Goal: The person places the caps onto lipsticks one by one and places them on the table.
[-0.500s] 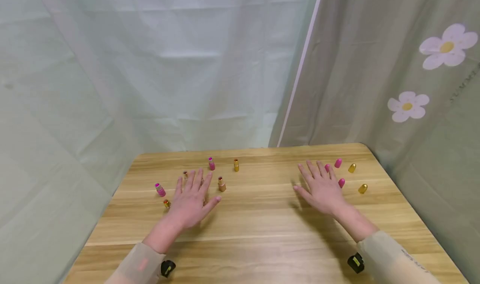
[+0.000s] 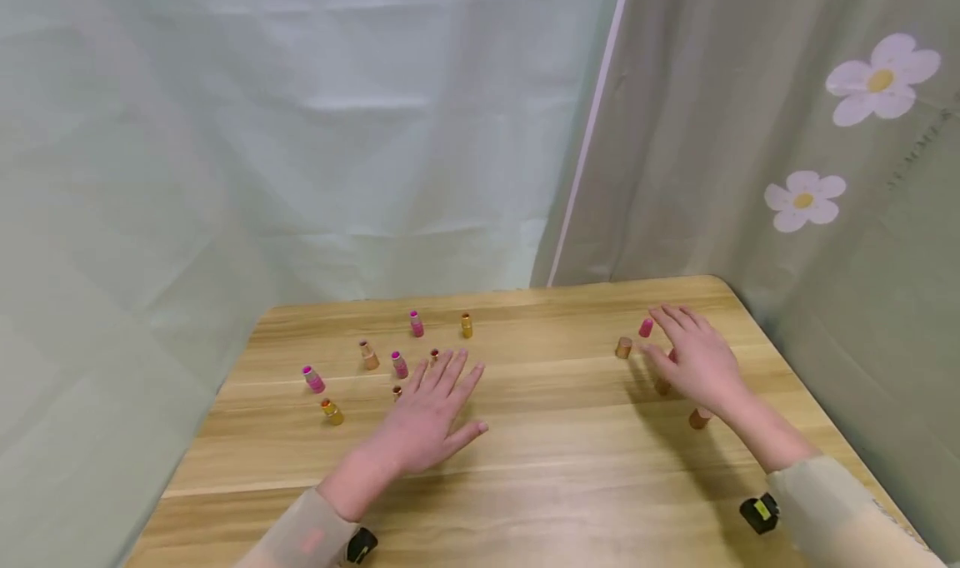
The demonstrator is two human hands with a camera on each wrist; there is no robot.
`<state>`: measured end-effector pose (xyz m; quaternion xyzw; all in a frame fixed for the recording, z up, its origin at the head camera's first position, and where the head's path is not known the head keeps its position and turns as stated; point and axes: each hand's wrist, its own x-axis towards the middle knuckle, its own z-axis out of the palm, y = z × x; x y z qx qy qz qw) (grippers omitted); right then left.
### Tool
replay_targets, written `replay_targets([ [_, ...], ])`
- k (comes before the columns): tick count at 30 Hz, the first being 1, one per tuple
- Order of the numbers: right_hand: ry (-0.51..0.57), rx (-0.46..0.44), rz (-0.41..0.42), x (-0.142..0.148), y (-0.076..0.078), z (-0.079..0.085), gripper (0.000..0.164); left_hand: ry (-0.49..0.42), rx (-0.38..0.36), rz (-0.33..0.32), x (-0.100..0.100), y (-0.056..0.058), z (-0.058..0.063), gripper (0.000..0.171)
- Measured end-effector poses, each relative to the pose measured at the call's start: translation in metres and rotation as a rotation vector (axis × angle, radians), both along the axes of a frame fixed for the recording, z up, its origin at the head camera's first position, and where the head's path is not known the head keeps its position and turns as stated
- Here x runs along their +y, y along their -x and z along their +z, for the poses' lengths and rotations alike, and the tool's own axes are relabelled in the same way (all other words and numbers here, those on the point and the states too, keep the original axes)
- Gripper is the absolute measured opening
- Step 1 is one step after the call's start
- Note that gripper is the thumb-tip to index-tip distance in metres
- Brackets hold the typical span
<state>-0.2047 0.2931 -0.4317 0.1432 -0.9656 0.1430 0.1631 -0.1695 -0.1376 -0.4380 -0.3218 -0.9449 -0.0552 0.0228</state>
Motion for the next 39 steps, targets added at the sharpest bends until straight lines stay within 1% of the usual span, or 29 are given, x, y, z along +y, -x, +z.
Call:
replay_targets([
  [4, 0.021, -0.001, -0.015, 0.011, -0.008, 0.006, 0.053, 0.001, -0.037, -0.067, 0.015, -0.008, 0.002, 0.080],
  [8, 0.063, -0.028, -0.039, 0.020, -0.023, 0.007, 0.047, 0.019, -0.087, -0.112, 0.030, -0.017, 0.003, 0.079],
  [14, 0.094, -0.076, -0.063, 0.035, -0.055, -0.001, 0.035, 0.057, -0.130, -0.176, 0.053, -0.028, 0.001, 0.080],
  [17, 0.100, -0.122, -0.085, 0.041, -0.065, -0.006, 0.033, 0.059, -0.144, -0.197, 0.063, -0.032, -0.005, 0.080],
  [19, 0.103, -0.167, -0.094, 0.045, -0.070, -0.010, 0.035, 0.063, -0.142, -0.209, 0.068, -0.035, -0.008, 0.081],
  [24, 0.131, -0.294, -0.076, 0.055, -0.075, -0.024, 0.049, 0.081, -0.120, -0.228, 0.078, -0.041, -0.016, 0.081],
  [26, 0.154, -0.322, -0.067, 0.057, -0.075, -0.029, 0.054, 0.090, -0.119, -0.227, 0.082, -0.044, -0.018, 0.081],
  [30, 0.199, -0.338, -0.063, 0.057, -0.072, -0.038, 0.060, 0.114, -0.093, -0.234, 0.091, -0.049, -0.023, 0.079],
  [34, 0.244, -0.356, -0.069, 0.057, -0.070, -0.042, 0.061, 0.125, -0.055, -0.260, 0.104, -0.053, -0.026, 0.076],
  [39, 0.280, -0.363, -0.088, 0.061, -0.073, -0.046, 0.055, 0.118, -0.041, -0.306, 0.123, -0.055, -0.025, 0.074],
])
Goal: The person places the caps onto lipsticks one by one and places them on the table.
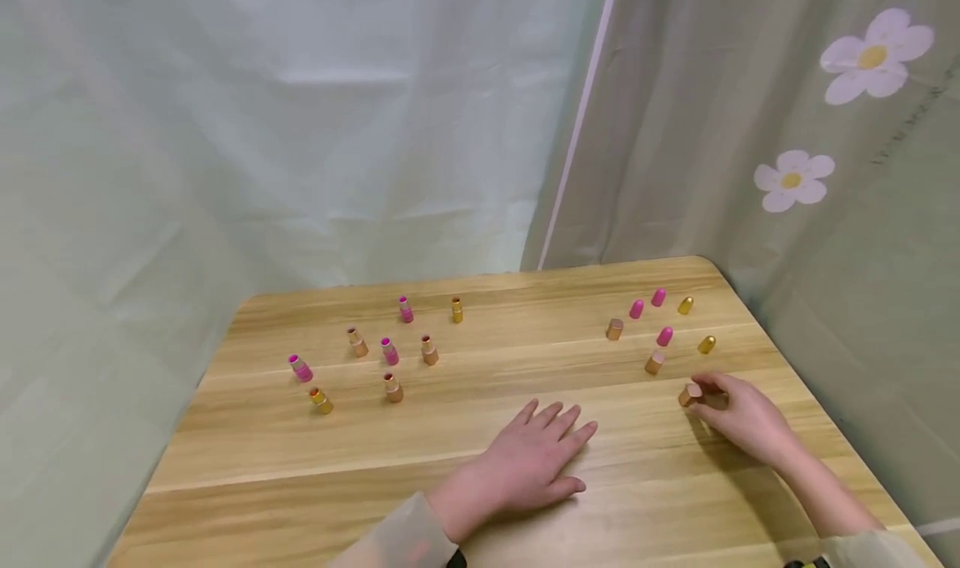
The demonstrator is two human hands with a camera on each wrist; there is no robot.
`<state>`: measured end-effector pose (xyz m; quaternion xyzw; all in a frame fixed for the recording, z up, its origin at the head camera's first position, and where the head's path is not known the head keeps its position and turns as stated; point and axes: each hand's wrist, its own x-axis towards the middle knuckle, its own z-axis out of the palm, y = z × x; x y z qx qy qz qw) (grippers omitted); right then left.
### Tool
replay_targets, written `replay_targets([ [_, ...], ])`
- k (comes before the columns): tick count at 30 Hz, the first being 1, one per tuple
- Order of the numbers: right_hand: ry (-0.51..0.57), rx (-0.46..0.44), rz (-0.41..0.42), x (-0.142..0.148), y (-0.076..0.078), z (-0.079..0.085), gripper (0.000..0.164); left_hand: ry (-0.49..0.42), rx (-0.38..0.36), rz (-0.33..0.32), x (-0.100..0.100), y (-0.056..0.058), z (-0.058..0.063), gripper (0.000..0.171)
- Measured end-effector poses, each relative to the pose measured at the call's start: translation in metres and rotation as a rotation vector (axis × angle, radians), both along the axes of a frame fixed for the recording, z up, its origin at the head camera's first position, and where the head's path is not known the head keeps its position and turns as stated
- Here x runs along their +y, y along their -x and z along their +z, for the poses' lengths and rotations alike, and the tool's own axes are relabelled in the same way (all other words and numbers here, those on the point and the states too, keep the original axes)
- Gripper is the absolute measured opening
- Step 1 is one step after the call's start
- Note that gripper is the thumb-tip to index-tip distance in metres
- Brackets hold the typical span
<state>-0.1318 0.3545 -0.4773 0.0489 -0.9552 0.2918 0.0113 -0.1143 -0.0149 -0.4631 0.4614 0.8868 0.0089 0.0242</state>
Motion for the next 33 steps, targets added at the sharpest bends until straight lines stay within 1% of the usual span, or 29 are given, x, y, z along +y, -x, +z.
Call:
replay_targets([
  [4, -0.003, 0.018, -0.004, 0.005, -0.003, -0.002, 0.046, 0.010, 0.003, -0.024, 0.009, 0.000, 0.001, 0.073],
  [7, -0.011, 0.032, 0.001, 0.008, -0.005, -0.003, 0.042, 0.018, 0.001, -0.021, 0.011, 0.000, 0.000, 0.073],
  [15, -0.014, 0.065, 0.006, 0.007, -0.001, -0.004, 0.040, 0.010, 0.006, 0.000, 0.007, 0.001, -0.004, 0.074],
  [19, -0.019, 0.075, 0.007, 0.004, 0.002, -0.003, 0.034, 0.007, 0.013, 0.007, 0.004, 0.001, -0.004, 0.073],
  [22, -0.003, 0.068, -0.001, 0.000, 0.002, -0.003, 0.031, 0.007, 0.015, 0.015, 0.002, 0.001, -0.004, 0.073],
  [24, 0.020, 0.059, -0.019, -0.002, 0.001, -0.002, 0.031, 0.007, 0.009, 0.025, -0.001, 0.001, -0.003, 0.073],
  [28, 0.116, 0.046, -0.044, -0.008, 0.000, 0.002, 0.033, -0.011, -0.011, 0.051, -0.008, 0.001, -0.001, 0.073],
  [30, 0.191, 0.039, -0.053, -0.014, 0.000, 0.004, 0.035, -0.026, -0.008, 0.061, -0.013, 0.001, 0.001, 0.072],
  [33, 0.345, 0.015, -0.071, -0.024, -0.002, 0.008, 0.040, -0.060, 0.013, 0.070, -0.023, 0.001, 0.003, 0.068],
])
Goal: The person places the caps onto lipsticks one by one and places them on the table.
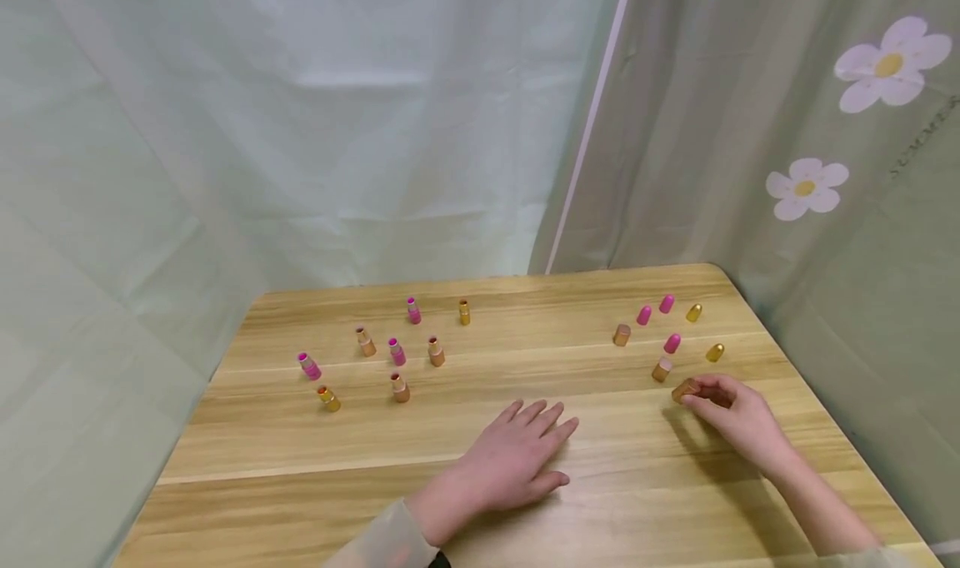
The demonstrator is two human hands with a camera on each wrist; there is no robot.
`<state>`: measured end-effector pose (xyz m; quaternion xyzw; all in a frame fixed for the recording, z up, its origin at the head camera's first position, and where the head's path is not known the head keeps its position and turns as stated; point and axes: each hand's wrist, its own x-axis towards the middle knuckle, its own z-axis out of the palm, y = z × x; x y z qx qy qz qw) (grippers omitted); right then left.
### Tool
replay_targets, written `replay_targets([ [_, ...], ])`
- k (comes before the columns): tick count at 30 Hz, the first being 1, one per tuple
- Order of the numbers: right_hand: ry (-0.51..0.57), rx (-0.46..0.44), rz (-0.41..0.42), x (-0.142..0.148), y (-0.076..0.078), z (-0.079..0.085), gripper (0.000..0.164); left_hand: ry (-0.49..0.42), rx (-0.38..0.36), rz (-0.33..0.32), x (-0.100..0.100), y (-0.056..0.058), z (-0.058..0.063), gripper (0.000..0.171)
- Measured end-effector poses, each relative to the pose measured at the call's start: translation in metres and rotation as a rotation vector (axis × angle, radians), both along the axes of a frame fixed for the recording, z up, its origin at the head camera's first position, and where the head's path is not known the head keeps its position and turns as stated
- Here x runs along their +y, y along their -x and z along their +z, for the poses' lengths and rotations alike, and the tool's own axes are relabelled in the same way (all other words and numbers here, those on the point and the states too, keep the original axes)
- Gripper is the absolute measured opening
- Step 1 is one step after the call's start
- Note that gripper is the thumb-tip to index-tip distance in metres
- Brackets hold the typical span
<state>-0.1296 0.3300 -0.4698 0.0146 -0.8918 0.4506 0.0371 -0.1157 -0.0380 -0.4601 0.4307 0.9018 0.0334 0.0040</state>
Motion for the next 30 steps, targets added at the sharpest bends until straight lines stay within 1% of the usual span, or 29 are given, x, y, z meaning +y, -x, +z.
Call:
replay_targets([
  [2, 0.110, -0.028, -0.011, -0.009, -0.002, 0.002, 0.042, -0.035, 0.026, 0.008, -0.008, 0.000, 0.003, 0.064],
  [4, 0.214, -0.054, -0.012, -0.020, -0.003, 0.003, 0.041, -0.086, 0.054, 0.024, -0.017, 0.001, 0.005, 0.059],
  [6, 0.290, -0.082, -0.014, -0.031, -0.005, 0.004, 0.040, -0.160, 0.089, 0.046, -0.027, 0.002, 0.008, 0.054],
  [8, 0.352, -0.106, -0.008, -0.043, -0.006, 0.004, 0.037, -0.244, 0.119, 0.083, -0.038, 0.002, 0.012, 0.050],
  [11, 0.419, -0.146, -0.005, -0.061, -0.006, 0.004, 0.036, -0.390, 0.172, 0.145, -0.058, 0.005, 0.017, 0.044],
  [14, 0.447, -0.180, -0.005, -0.077, -0.004, 0.004, 0.037, -0.513, 0.217, 0.235, -0.082, 0.008, 0.022, 0.042],
  [15, 0.453, -0.191, -0.007, -0.081, -0.002, 0.004, 0.038, -0.547, 0.221, 0.271, -0.091, 0.009, 0.022, 0.042],
  [18, 0.457, -0.219, -0.016, -0.092, 0.004, 0.003, 0.040, -0.635, 0.198, 0.393, -0.117, 0.013, 0.023, 0.044],
  [20, 0.468, -0.232, -0.021, -0.098, 0.009, 0.001, 0.040, -0.684, 0.163, 0.470, -0.133, 0.015, 0.021, 0.049],
  [22, 0.494, -0.238, -0.021, -0.103, 0.014, 0.000, 0.040, -0.712, 0.130, 0.542, -0.146, 0.017, 0.017, 0.055],
  [26, 0.596, -0.259, -0.018, -0.113, 0.024, -0.001, 0.037, -0.709, 0.051, 0.665, -0.164, 0.021, 0.008, 0.063],
  [30, 0.714, -0.298, -0.015, -0.122, 0.031, -0.003, 0.030, -0.680, -0.071, 0.770, -0.168, 0.025, 0.000, 0.065],
])
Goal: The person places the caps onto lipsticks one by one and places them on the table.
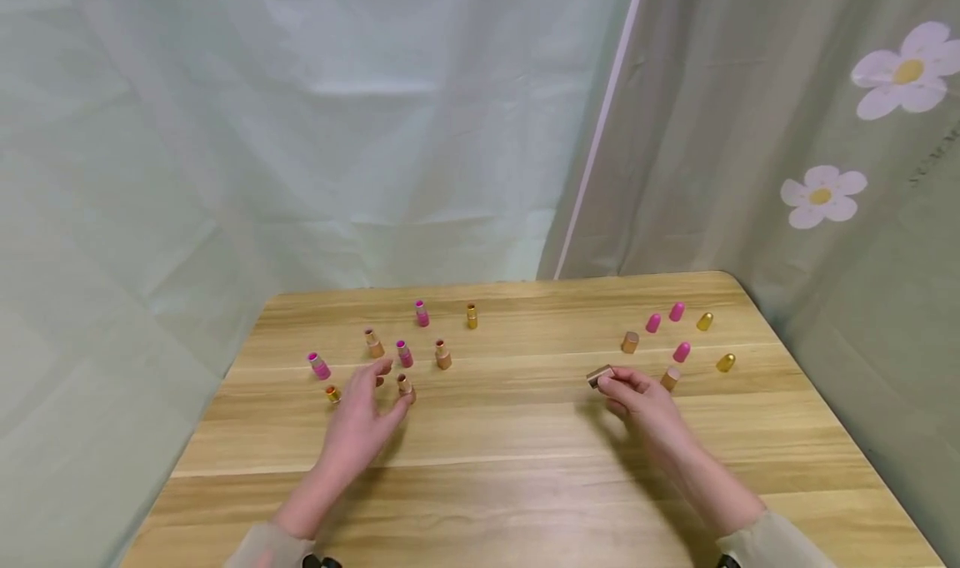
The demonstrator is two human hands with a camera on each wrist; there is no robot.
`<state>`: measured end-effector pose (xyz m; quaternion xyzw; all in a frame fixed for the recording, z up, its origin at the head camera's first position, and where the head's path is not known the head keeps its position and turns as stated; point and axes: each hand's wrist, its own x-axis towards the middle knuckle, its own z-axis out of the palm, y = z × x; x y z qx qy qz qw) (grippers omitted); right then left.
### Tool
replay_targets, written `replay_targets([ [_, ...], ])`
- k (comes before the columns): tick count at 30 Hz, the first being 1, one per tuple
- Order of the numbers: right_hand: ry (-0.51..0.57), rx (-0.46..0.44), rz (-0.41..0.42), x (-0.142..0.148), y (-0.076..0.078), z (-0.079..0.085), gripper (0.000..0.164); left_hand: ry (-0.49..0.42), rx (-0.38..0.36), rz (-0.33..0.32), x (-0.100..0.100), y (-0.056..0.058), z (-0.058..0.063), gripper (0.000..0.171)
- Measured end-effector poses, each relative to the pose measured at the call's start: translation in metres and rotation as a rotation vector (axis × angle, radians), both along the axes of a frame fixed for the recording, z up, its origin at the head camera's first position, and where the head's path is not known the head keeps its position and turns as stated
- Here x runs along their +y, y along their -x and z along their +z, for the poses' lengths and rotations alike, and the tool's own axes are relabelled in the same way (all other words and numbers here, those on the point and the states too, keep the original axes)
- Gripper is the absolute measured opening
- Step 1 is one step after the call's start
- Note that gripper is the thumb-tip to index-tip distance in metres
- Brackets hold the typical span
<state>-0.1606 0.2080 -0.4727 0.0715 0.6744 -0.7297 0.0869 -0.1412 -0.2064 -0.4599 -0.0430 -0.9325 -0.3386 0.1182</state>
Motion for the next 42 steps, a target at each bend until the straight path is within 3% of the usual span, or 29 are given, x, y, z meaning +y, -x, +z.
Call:
replay_targets([
  [5, 0.055, -0.016, 0.005, -0.010, 0.003, -0.001, 0.028, -0.018, -0.148, 0.027, 0.001, 0.010, -0.006, 0.059],
  [9, 0.069, -0.032, 0.005, -0.017, 0.005, -0.001, 0.031, -0.019, -0.196, 0.018, 0.001, 0.015, -0.008, 0.049],
  [16, 0.061, -0.052, -0.005, -0.019, 0.008, -0.002, 0.031, 0.003, -0.160, -0.001, 0.001, 0.020, -0.014, 0.033],
  [32, 0.096, -0.047, 0.013, -0.022, 0.009, -0.005, 0.023, 0.003, -0.145, 0.001, -0.005, 0.022, -0.025, 0.025],
  [37, 0.091, -0.059, 0.001, -0.023, 0.011, -0.004, 0.025, -0.022, -0.153, 0.001, -0.002, 0.020, -0.024, 0.027],
  [42, 0.098, -0.073, -0.016, -0.024, 0.013, -0.002, 0.029, -0.027, -0.144, -0.031, 0.012, 0.018, -0.013, 0.029],
])
